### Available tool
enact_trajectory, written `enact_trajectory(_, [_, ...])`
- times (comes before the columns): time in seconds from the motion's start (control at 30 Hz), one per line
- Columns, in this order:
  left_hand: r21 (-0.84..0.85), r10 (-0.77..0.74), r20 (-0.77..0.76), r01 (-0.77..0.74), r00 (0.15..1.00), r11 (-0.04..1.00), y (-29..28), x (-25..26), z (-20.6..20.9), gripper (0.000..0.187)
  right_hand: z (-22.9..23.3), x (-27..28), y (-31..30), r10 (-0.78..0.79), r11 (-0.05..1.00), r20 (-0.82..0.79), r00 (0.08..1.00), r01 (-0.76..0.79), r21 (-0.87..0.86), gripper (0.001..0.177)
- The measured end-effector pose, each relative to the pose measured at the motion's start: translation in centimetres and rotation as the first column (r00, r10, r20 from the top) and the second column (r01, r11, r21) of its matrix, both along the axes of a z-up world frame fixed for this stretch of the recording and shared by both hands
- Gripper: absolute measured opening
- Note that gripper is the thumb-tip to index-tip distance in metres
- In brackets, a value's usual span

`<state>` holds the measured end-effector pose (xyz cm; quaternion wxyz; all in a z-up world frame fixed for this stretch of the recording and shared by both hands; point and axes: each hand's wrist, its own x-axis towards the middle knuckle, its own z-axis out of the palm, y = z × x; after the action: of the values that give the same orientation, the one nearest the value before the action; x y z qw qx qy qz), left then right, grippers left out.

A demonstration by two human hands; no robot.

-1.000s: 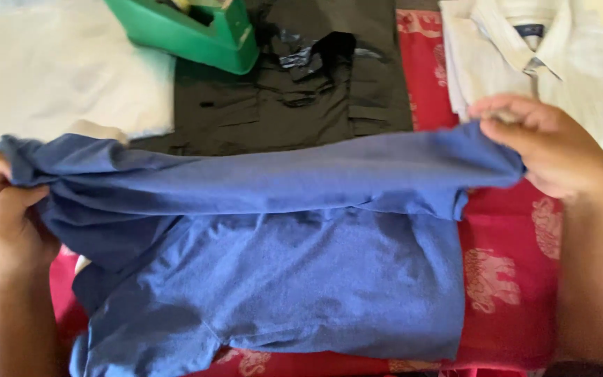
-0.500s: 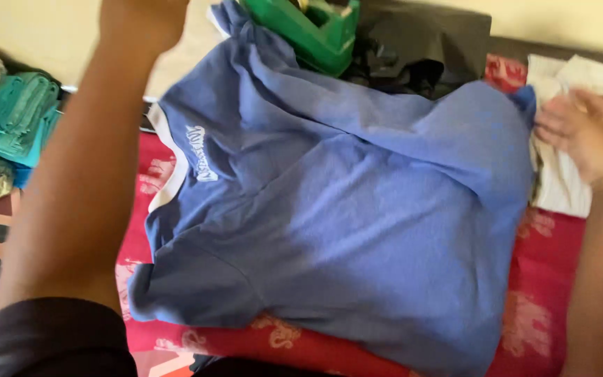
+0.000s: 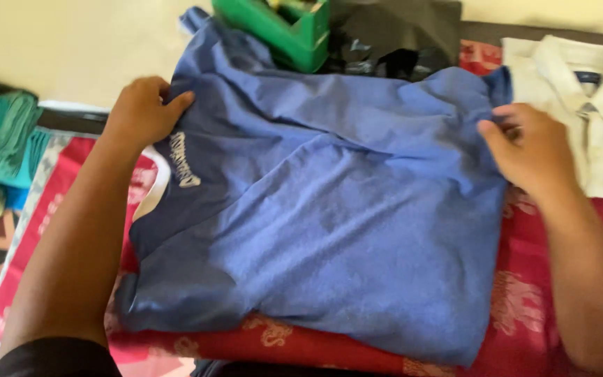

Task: Neatly fold a blue t-shirt on a table.

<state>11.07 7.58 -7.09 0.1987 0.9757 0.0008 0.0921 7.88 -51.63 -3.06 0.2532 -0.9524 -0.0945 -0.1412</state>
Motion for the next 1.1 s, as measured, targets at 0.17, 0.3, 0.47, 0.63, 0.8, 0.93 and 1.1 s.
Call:
enact_trajectory(0.17, [-0.048,0.077,-0.018,-0.078,0.997,0.996,0.5,0.8,-0.5,0.041,-0.4,1.4,1.3,-0.293,0.949,-0.255,0.922,0.248,-0.193,0.052])
enact_trajectory(0.3, [-0.089,0.106,-0.055,-0.111,0.993,0.99,1.1,-1.2,1.7,0.046,0.4,-0.7,0.8,-0.155,0.988,-0.127,0.98,0.157,0.007,0.019])
enact_trajectory(0.47, [0.172,0.093,-0.625,0.02,0.775,0.985,1.3,-4.3,5.0,0.042,4.1,-4.7,0.8,-0.119,0.99,-0.493,0.862,0.062,-0.131,0.014])
enact_trajectory(0.63, [0.098,0.046,-0.784,0.051,0.619,0.994,5.0,-7.7,1.6,0.025,6.7,-8.9,0.5,0.003,0.922,-0.767,0.642,-0.3,-0.247,0.015])
enact_trajectory(0.8, [0.06,0.178,-0.809,-0.222,0.56,0.973,4.1,-6.6,1.7,0.06,9.6,-8.4,1.9,-0.196,0.909,-0.733,0.651,-0.16,-0.385,0.025])
enact_trajectory(0.93, [-0.066,0.172,-0.644,-0.278,0.746,0.958,3.5,-5.0,1.5,0.058,7.5,-4.7,1.9,-0.305,0.95,-0.564,0.767,0.207,-0.233,0.031])
enact_trajectory(1.1, [-0.104,0.163,-0.545,-0.26,0.822,0.96,1.6,-5.9,2.5,0.043,3.4,-2.6,1.1,-0.286,0.954,-0.53,0.799,0.182,-0.239,0.035])
